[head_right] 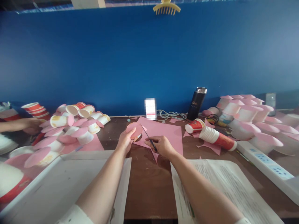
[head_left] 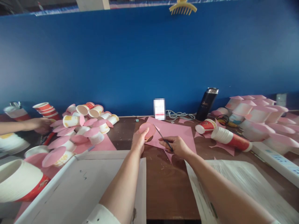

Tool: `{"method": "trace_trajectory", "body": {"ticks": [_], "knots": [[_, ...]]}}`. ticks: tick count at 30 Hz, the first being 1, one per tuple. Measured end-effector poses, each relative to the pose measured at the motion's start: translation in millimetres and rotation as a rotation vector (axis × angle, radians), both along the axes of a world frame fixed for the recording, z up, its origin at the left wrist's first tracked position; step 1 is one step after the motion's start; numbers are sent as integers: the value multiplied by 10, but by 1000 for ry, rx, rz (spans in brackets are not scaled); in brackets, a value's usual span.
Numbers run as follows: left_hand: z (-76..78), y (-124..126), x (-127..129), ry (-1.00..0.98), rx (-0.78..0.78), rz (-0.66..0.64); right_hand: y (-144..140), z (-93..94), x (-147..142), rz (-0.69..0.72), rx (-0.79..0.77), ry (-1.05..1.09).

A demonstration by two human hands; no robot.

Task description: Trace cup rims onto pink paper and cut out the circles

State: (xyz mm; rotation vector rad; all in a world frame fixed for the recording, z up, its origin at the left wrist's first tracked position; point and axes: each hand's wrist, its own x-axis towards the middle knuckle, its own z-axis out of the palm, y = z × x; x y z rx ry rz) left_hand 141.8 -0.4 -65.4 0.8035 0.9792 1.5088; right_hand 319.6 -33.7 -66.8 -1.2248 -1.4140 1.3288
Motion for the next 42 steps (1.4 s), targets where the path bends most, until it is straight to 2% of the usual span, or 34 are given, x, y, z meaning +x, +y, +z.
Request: {"method": "trace_trajectory", "body": {"ticks": [9,14,21,27,33,42], "knots": [[17,-10,-14,17,-19,12,3,-19,-23,-77,-20,57],[55,-9,-21,-98,-48,32,7,30,-9,-154,21,82],[45,13,-8,-172,-17,25,-1,70,-7,-212,-1,124],[20,22,-2,-184,-45,27,-21,17,-52,-99,-74,121],[28,14,13,-258,-66,7,-65,29,-71,-7,-17,43],[62,-65,106,-236,-8,36,-115,93,-113,81,55,30]]}}
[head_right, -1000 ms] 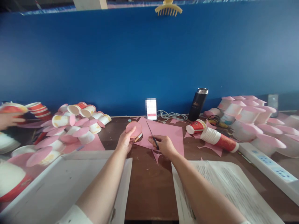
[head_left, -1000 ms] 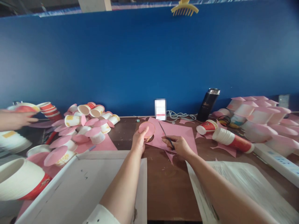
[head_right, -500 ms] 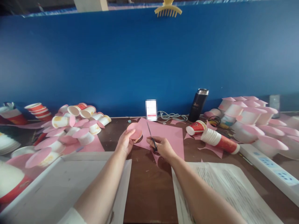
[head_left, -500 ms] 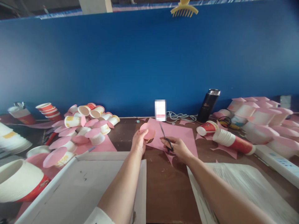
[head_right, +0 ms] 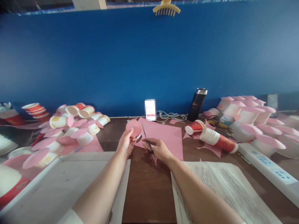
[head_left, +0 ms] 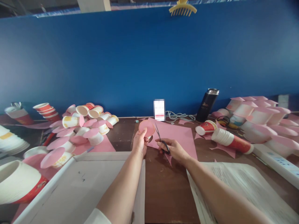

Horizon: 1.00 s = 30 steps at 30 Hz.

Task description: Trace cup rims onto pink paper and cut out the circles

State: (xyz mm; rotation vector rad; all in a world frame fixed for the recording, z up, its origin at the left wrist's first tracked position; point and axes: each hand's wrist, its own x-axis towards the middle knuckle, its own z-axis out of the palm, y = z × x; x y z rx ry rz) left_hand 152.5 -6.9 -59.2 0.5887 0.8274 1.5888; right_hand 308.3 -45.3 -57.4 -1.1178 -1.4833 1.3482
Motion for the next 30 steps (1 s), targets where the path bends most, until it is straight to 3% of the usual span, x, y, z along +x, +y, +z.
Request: {"method": "trace_trajectory", "body": {"ticks": [30], "knots": [[32,-94,137,39,-111,-62,20,-41,-4,-69,35,52]]}}
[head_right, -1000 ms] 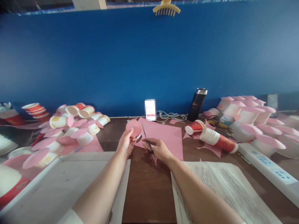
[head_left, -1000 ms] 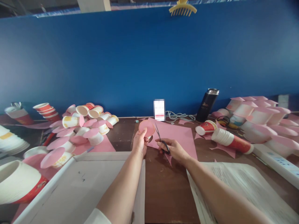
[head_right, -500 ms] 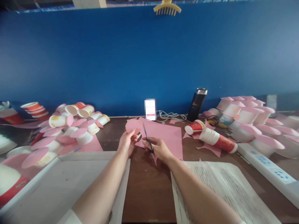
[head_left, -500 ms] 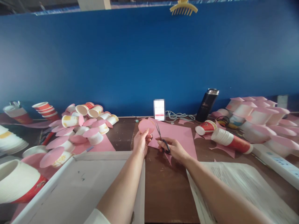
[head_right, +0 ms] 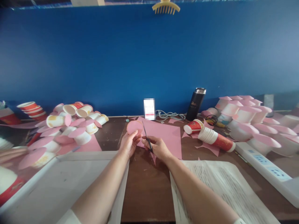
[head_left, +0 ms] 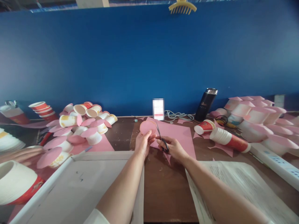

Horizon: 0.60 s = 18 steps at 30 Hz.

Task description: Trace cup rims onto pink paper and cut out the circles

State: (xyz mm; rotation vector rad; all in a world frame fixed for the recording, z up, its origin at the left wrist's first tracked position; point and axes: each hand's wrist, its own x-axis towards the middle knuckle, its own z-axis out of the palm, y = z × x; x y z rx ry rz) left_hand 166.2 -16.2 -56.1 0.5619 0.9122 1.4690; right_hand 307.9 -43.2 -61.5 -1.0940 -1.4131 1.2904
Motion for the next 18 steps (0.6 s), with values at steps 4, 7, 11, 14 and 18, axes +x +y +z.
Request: {"method": "trace_trajectory", "body": {"ticks": [4,7,11,14,18], "knots": [[-7,-8,20,-18,1,-10,14,-27,4,-9,18,-6],[-19,-5,27,20,-11,-3,24,-43,1,-8,25,4],[-43,6,35,79,-24,7,28,-49,-11,-11,4,22],[-59,13,44,92,-32,12,26,-43,-14,-11,-1,12],[-82,18,55,106,-27,7,24,-39,-13,-15,14,18]]}}
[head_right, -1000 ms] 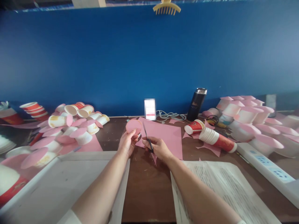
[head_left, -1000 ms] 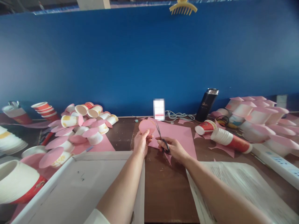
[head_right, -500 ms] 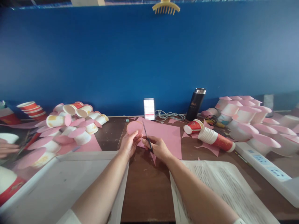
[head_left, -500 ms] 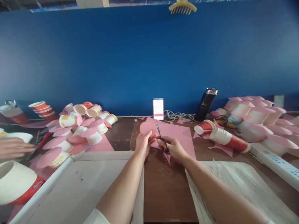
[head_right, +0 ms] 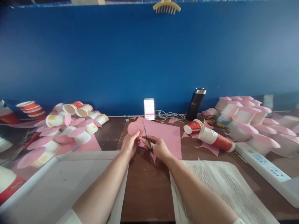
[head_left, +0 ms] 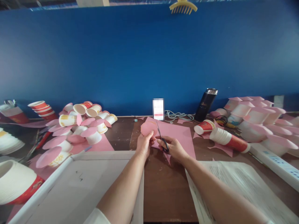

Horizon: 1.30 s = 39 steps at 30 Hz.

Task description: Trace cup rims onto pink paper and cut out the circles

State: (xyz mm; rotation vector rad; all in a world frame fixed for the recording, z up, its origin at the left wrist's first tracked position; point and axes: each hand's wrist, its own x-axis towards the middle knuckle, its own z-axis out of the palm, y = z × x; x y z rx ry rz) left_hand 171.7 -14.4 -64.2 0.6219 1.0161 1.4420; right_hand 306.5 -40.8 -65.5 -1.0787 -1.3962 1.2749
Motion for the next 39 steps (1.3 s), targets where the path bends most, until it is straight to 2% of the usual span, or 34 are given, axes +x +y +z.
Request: {"method": "trace_trajectory", "body": {"ticks": [19,28,39], "knots": [[-25,-3,7,32,43,-20,-34,72,8,-14,-57,64],[-29,-11,6,61,42,-61,-10,41,15,-38,-103,69],[-26,-15,16,10,32,-59,17,-14,18,-44,-74,64]]}}
